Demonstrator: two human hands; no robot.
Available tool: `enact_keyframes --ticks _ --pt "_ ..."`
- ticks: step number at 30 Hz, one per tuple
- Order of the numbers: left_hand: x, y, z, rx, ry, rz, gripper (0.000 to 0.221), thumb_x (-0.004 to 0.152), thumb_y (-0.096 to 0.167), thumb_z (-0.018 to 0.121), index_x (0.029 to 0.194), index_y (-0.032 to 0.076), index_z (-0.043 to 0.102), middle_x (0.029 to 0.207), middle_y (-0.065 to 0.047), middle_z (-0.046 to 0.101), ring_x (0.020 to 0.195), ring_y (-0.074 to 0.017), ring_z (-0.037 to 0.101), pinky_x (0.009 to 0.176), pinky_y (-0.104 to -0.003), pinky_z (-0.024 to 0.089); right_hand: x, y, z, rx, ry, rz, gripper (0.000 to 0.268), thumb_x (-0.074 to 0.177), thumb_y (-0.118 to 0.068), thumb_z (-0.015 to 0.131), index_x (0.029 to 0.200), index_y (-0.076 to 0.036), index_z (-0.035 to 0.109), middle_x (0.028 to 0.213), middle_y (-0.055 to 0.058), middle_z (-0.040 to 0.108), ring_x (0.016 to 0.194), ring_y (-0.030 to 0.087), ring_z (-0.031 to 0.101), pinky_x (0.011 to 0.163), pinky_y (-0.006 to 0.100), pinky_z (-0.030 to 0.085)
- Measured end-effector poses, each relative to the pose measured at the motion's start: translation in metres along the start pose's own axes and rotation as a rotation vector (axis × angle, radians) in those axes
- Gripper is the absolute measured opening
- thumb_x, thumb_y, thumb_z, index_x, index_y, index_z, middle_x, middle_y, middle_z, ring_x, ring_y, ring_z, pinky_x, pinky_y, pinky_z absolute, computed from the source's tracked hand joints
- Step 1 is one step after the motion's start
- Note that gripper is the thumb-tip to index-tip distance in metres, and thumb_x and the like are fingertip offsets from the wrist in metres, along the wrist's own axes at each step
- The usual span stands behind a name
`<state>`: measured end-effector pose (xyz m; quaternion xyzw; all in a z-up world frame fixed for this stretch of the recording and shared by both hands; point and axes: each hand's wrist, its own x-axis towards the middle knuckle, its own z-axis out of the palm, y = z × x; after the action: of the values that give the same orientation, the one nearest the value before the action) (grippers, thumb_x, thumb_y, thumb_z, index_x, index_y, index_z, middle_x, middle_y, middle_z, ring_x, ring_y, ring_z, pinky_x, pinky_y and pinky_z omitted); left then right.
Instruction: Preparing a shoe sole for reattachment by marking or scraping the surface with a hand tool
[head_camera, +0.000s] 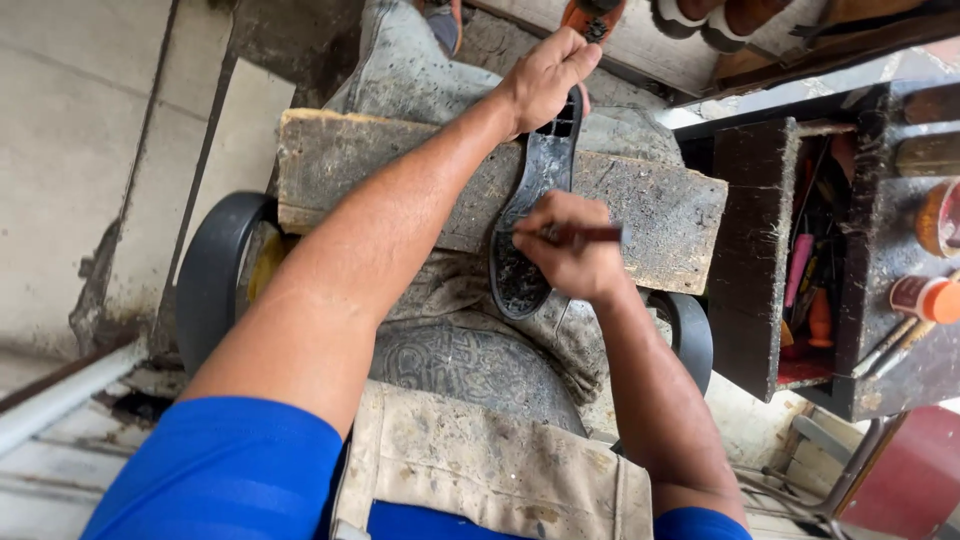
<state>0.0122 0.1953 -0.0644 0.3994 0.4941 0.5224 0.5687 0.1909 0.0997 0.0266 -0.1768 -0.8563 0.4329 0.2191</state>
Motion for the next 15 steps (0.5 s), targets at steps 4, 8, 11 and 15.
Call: enact_keyframes --ticks 4,8,11,15 --pt "-0.001 -0.002 0.0 0.02 0.047 0.019 0.027 0.098 0.044 0.054 0.089 0.019 0.049 0.065 -0.005 0.073 0.061 -0.0179 0.075 0.055 -0.034 0.056 0.0 -0.013 0.001 0.002 -0.019 0.12 0.013 0.082 -0.002 0.071 0.076 -0.014 0.07 0.075 0.002 0.068 0.064 0.017 0.064 0.061 0.032 0.052" --pt "-0.003 0.013 0.003 0.039 0.057 0.001 0.016 0.09 0.025 0.06 0.086 0.016 0.048 0.067 -0.007 0.073 0.061 -0.017 0.069 0.055 -0.035 0.053 -0.015 -0.071 -0.024 0.057 -0.29 -0.043 0.013 0.092 -0.009 0.062 0.082 -0.016 0.061 0.072 0.0 0.059 0.062 0.023 0.055 0.07 0.037 0.034" --pt "-0.007 0.052 0.002 -0.014 0.325 0.042 0.012 0.091 0.014 0.056 0.081 0.018 0.051 0.07 -0.004 0.073 0.062 -0.0202 0.074 0.054 -0.035 0.063 -0.045 -0.071 -0.059 0.253 0.106 0.049 0.014 0.086 -0.004 0.077 0.094 -0.011 0.068 0.089 0.006 0.073 0.071 0.014 0.068 0.066 0.029 0.056" --pt "-0.047 0.099 -0.005 0.121 0.562 0.272 0.036 0.1 0.038 0.041 0.083 0.012 0.06 0.072 0.0 0.07 0.049 -0.0108 0.055 0.04 -0.028 0.048 -0.053 -0.063 -0.072 0.515 0.502 -0.073 0.013 0.091 -0.003 0.07 0.102 -0.007 0.064 0.093 0.011 0.067 0.074 0.014 0.068 0.063 0.02 0.061"
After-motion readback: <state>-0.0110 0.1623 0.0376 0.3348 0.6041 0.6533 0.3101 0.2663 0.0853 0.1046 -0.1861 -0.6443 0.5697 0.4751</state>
